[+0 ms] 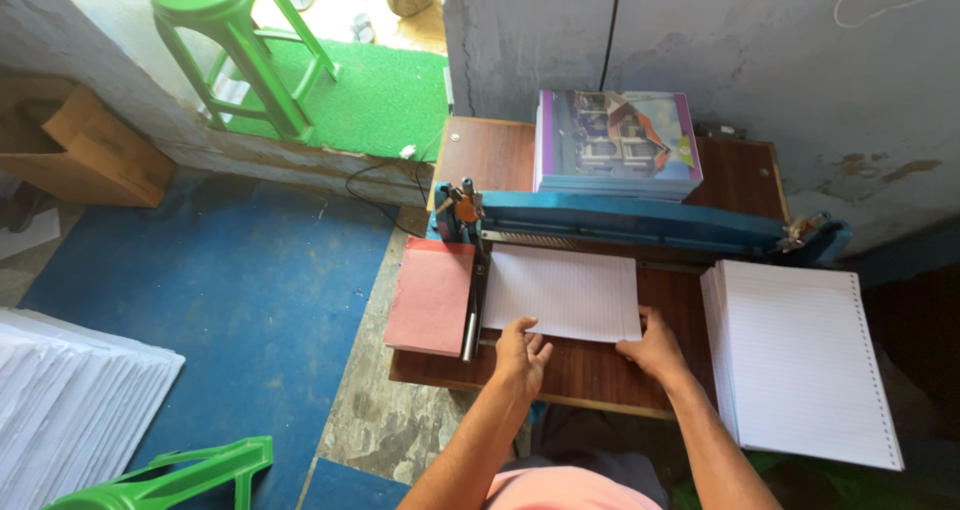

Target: The person places lined paper sheets into a manual binding machine, secures them, and staples the edges to form notebooks. The person then places the finished notebooks into a stack on the right side of the table.

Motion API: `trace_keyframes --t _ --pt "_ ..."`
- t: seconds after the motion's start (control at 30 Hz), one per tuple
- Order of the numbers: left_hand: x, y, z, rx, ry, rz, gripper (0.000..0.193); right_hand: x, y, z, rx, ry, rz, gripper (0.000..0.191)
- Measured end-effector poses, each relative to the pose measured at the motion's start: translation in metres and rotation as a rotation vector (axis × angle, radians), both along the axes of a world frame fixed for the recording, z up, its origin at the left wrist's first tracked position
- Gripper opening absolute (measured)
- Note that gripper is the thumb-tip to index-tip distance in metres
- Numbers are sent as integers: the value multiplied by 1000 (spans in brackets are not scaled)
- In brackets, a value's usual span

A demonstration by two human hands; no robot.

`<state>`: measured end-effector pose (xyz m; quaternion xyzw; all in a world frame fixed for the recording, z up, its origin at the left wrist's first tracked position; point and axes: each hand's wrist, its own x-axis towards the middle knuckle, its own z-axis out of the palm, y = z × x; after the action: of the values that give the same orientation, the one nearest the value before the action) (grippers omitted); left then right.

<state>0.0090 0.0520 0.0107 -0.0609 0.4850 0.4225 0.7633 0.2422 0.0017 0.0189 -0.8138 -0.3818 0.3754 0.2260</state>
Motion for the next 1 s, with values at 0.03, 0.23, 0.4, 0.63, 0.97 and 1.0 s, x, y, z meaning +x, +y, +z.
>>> trace_keyframes --t 0.03,0.23,0.4,0.63,0.97,1.0 --pt "-1 1 -1 -5 -5 -1 83 -1 0 0 6 1 0 85" --pt "-1 1 -9 2 -14 -10 83 0 -2 -1 35 0 -19 85" --pt "0 1 -11 13 -9 -30 82 1 -2 -2 12 -10 -28 84" --pt "-4 0 -6 11 -16 -39 85 1 -2 -5 35 33 -28 84" --pt "-6 -2 -21 46 1 -39 79 21 -7 -12 87 416 -84 98" --pt "-7 -3 -24 55 -13 -31 78 23 -7 -13 105 474 -143 88"
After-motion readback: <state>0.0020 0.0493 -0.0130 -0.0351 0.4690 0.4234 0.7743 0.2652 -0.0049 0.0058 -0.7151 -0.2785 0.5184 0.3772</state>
